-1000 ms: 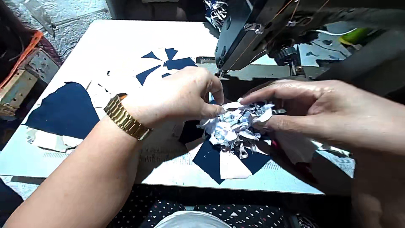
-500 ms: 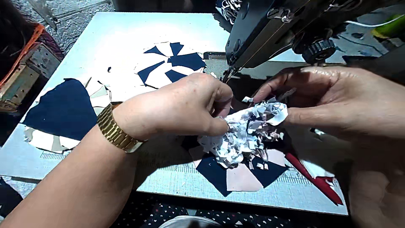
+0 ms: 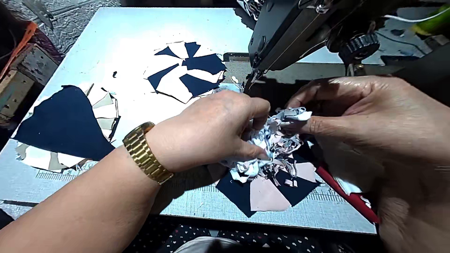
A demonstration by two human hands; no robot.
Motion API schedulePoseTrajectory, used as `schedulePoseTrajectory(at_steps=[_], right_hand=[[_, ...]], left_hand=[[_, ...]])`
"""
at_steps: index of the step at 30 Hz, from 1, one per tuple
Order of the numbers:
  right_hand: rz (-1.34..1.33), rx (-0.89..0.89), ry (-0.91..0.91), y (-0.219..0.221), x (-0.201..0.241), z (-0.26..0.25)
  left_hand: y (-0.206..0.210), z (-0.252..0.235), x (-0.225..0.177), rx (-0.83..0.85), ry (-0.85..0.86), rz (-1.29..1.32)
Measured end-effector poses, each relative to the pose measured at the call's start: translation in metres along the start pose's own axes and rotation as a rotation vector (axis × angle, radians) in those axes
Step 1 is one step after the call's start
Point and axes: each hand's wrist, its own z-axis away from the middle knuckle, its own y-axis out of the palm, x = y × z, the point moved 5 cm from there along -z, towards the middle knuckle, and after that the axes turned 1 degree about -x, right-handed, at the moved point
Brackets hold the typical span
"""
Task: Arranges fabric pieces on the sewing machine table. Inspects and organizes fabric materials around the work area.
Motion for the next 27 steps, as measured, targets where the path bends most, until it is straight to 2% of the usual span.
schedulePoseTrajectory(at_steps=[3,6,10,13,17,20,22,27], right_hand=[[0.037,0.079,-0.045,-0.005,0.0,-0.008],[0.105,0.08,-0.045,-0.008,0.005,-0.005],[0.135,0.065,-0.11,-0.018,0.014,-0.002],[0.089,0.028,-0.18,-0.022,0.019,0.004],[0.228,-0.062,-0.077,-0.008,0.024,0.015],[0.302,-0.05,0.019,0.009,0.022,0.023],[0.353,-0.083,0.023,0.015,0.02,0.026],[0.244,-0.222,0.0,0.009,0.025,0.028]], left_hand=[[0.006,0.0,-0.001,0.02,0.029,-0.078],[0.005,0.0,0.002,0.017,0.039,-0.094],[0.0,0.0,0.004,0.011,0.032,-0.02],[-0.005,-0.002,0.001,-0.088,0.077,0.077],[0.001,-0.004,0.002,-0.146,0.088,0.076],[0.008,-0.006,0.001,-0.081,0.064,0.001],[0.01,-0.006,0.0,-0.051,0.051,-0.025],[0.01,-0.005,-0.002,-0.059,0.038,-0.042]])
